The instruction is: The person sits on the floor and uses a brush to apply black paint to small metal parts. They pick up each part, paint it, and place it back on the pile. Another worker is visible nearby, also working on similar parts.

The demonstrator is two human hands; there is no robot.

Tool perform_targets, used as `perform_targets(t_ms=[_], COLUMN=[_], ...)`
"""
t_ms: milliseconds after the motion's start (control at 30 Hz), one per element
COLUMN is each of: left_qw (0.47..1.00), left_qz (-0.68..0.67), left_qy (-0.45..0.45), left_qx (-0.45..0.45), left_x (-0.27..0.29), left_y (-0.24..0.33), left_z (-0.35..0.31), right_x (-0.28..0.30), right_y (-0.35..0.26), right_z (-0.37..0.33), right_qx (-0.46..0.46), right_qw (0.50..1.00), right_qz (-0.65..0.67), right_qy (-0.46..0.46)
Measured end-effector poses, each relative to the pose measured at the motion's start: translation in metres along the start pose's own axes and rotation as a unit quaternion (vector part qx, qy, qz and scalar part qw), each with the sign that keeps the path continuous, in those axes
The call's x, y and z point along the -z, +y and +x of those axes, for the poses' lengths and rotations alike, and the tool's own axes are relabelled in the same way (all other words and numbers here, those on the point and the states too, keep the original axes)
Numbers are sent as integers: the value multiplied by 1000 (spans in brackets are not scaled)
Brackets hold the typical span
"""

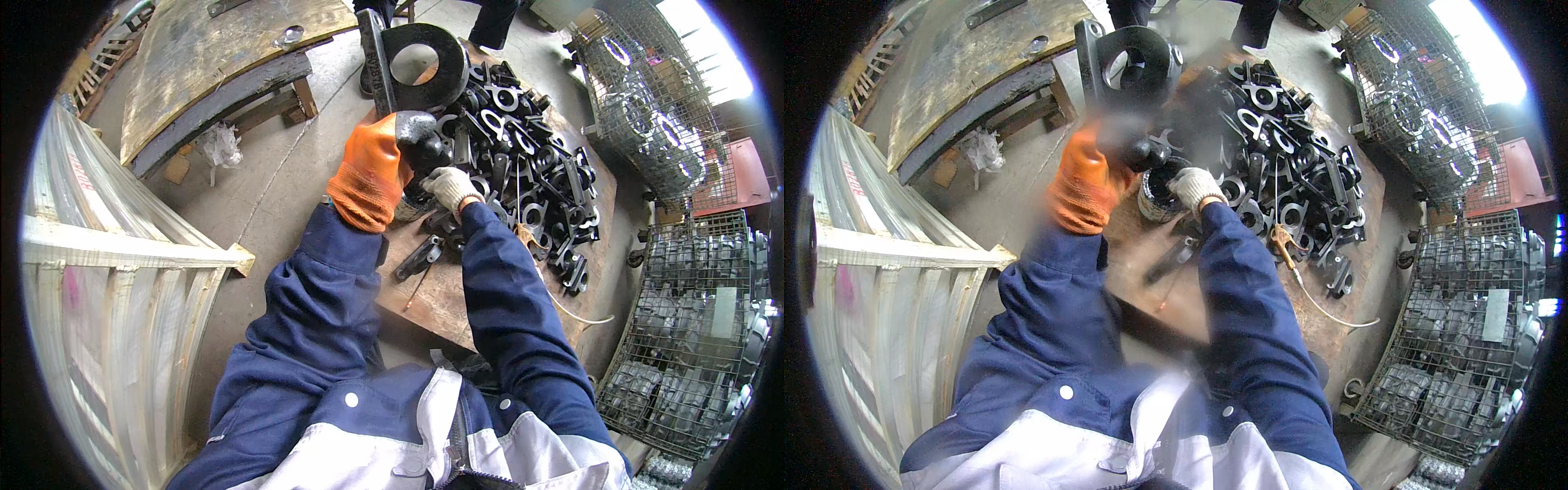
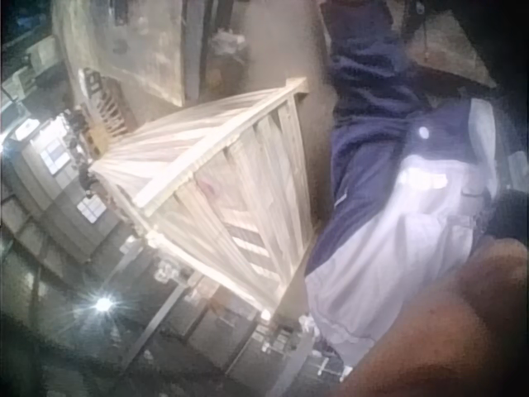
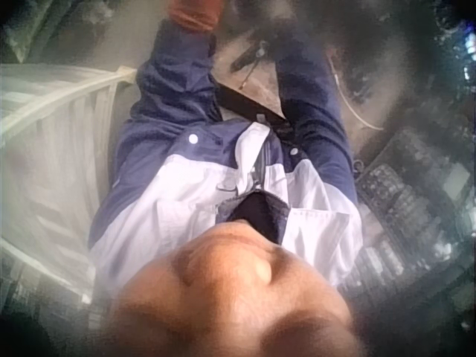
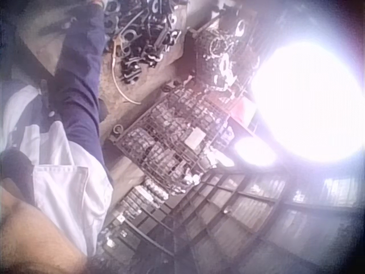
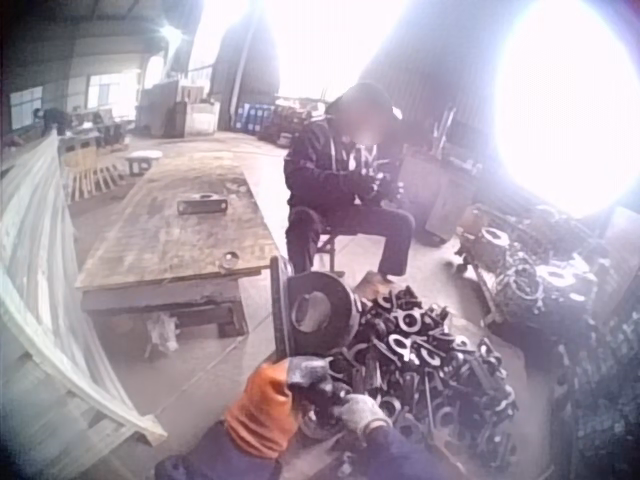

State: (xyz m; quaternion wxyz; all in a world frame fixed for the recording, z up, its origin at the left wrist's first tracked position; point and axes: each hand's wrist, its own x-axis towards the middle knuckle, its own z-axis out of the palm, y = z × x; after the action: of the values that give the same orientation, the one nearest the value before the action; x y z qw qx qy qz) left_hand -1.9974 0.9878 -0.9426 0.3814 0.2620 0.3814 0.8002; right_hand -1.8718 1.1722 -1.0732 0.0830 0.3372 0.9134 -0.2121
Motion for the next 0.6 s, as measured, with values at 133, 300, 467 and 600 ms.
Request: perform_targets(t_ms=[133, 300, 467, 600], left_qw=[889, 891, 973, 842], left_qz=[384, 385, 194, 457], left_qy=[-59, -62, -3, -69], left_qx=[-241, -233, -127, -279], left_x=[2, 3, -4, 2], left_y=[3, 3, -1, 9], left_z=[-1, -2, -1, -8], right_x=[5, 12, 16, 23], right_y=[-5, -8, -15, -22], right_z=[-2, -10, -6, -7], right_qx=[-84, -108, -95, -20], right_qw=[995, 986, 994, 997], right_qz=[23, 107, 47, -81], right_qy=[44, 73, 11, 8])
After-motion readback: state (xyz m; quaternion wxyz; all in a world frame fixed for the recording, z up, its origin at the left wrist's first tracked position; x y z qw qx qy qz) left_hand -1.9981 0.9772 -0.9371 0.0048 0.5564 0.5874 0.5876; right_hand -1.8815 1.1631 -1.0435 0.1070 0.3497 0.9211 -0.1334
